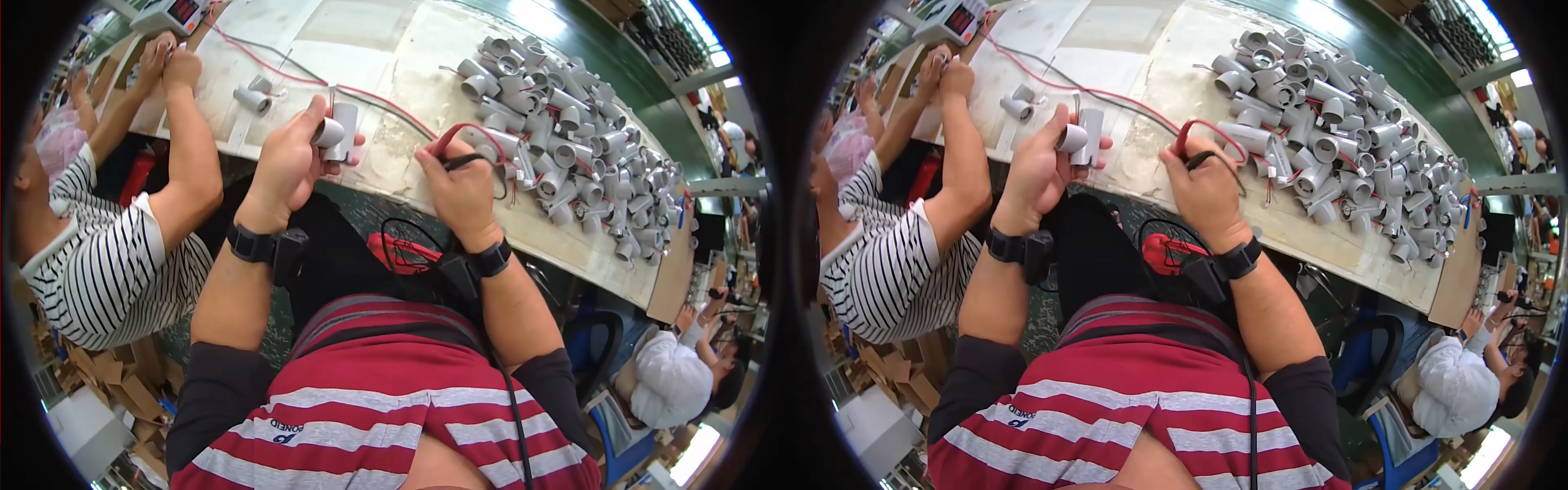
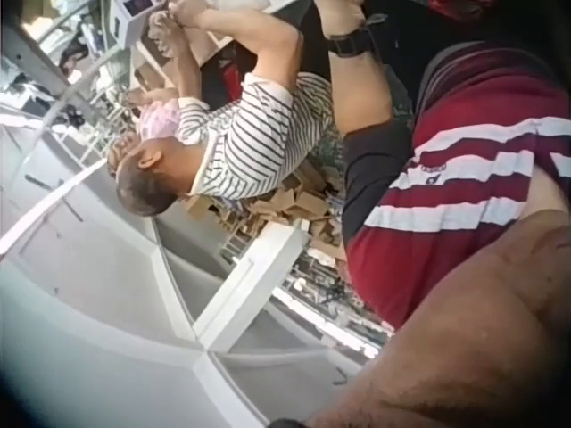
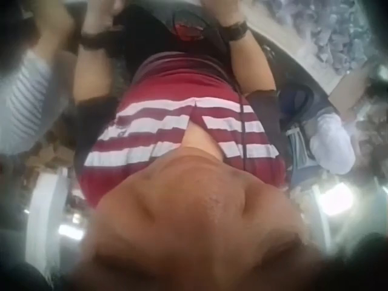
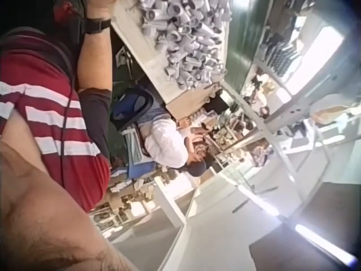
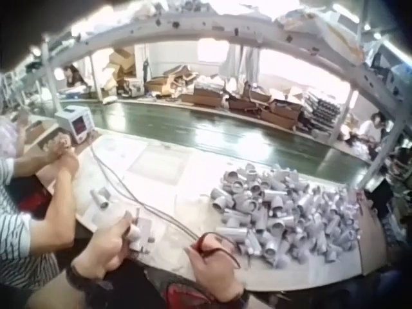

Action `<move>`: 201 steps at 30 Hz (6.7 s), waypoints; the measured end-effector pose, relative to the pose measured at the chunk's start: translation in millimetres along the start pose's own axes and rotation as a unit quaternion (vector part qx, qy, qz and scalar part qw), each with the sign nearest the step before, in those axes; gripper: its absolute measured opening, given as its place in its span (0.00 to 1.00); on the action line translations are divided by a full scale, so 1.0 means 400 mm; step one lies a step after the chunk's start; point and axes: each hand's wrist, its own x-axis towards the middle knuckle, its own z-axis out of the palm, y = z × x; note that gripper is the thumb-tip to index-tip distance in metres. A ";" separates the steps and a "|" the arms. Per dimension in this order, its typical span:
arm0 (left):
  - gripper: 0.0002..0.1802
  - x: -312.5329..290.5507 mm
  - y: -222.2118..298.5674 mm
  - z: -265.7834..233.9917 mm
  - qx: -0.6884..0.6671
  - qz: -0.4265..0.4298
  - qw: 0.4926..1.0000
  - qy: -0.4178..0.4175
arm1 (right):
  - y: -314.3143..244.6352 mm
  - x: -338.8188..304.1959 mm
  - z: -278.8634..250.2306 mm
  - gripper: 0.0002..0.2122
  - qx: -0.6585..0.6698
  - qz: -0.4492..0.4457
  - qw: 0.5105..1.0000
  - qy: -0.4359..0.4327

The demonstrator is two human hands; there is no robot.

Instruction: The person picks up a plastic housing from a pile, touches a multimeter probe to the internal components, and sets the housing aside. This process is repeated for several more housings, one at a time, while the person occasionally moves the pile to reach the next one.

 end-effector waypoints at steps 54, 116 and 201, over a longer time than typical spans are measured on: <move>0.22 -0.069 -0.099 -0.003 0.427 0.084 0.900 0.009 | -0.035 -0.014 0.100 0.08 0.096 0.149 0.984 -0.005; 0.30 -0.005 -0.071 -0.099 0.384 0.272 0.865 0.176 | -0.094 -0.081 0.102 0.06 0.145 0.039 0.987 0.051; 0.25 -0.217 -0.176 -0.098 -0.332 -0.201 0.914 -0.116 | -0.121 0.013 0.159 0.10 0.144 0.148 0.974 -0.099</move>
